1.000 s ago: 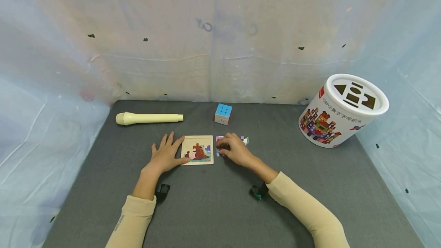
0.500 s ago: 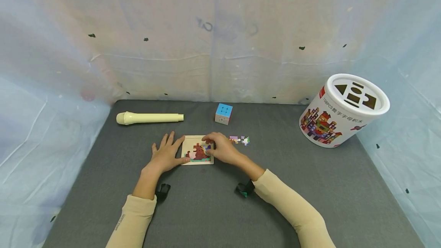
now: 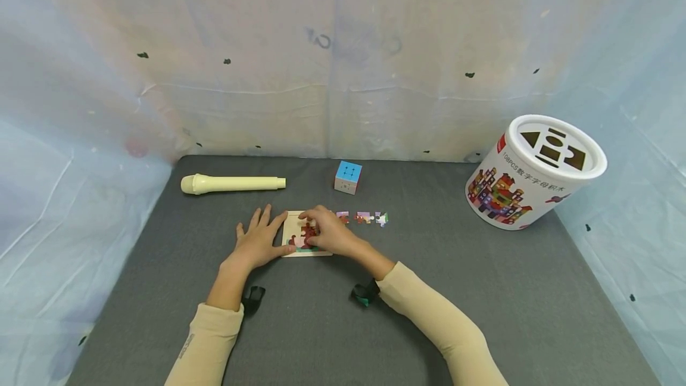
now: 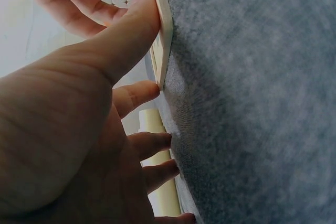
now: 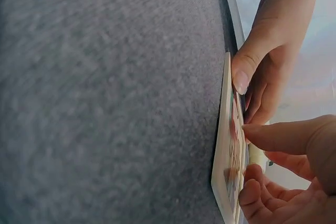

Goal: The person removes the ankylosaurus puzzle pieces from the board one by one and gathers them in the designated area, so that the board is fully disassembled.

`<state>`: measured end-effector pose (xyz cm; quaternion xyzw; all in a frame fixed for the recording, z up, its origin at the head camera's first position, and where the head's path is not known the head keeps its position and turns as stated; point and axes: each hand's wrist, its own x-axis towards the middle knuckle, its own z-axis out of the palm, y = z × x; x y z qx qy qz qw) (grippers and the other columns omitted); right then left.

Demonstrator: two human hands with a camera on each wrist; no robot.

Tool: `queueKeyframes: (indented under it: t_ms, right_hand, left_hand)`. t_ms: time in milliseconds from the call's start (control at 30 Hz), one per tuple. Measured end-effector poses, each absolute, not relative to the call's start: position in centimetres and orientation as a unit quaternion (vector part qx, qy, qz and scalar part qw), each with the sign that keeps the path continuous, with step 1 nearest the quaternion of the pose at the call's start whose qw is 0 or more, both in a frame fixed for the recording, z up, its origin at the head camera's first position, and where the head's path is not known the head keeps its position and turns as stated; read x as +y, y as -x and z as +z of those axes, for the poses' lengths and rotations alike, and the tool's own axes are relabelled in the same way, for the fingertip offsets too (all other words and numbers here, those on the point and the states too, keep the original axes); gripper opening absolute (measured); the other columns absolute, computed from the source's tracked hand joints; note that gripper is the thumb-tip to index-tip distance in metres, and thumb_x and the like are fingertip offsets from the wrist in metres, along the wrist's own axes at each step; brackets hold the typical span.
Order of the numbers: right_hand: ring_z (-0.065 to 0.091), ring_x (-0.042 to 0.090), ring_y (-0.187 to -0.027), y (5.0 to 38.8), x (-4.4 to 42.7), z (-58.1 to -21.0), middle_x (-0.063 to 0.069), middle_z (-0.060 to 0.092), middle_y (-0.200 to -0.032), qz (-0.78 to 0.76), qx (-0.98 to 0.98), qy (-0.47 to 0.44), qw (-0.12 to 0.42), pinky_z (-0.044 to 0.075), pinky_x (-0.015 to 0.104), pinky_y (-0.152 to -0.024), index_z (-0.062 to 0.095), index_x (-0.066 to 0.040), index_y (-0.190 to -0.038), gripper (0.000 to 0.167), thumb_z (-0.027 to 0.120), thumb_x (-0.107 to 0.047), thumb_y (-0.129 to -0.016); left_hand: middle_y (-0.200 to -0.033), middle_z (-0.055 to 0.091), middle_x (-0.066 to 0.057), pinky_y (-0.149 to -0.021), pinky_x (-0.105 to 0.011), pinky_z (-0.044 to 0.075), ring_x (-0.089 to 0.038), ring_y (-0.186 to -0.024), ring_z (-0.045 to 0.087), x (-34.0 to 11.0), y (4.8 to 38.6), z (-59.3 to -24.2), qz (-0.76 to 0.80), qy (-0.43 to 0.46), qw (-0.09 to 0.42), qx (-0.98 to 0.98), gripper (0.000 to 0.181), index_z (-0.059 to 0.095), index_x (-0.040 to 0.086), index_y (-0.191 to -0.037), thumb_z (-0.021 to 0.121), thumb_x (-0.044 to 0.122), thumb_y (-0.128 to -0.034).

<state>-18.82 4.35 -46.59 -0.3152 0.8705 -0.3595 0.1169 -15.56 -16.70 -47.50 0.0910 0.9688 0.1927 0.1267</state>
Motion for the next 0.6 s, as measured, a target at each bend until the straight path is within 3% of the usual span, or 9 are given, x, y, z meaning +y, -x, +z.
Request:
queueKeyframes:
  t_ms: [600]
  right_hand:
    - [0.05, 0.017, -0.08, 18.49, 3.93, -46.98, 0.017, 0.056, -0.12, -0.352, 0.876, 0.307, 0.123, 0.041, 0.024, -0.066, 0.058, -0.002, -0.135, 0.053, 0.074, 0.004, -0.086]
  left_hand:
    - [-0.162, 0.01, -0.029, -0.104, -0.081, 0.006, -0.051, -0.147, 0.005, -16.68, 15.51, -47.51, 0.191, -0.093, 0.123, 0.97, 0.09, 0.03, 0.012, -0.158, 0.072, 0.05, -0.0882]
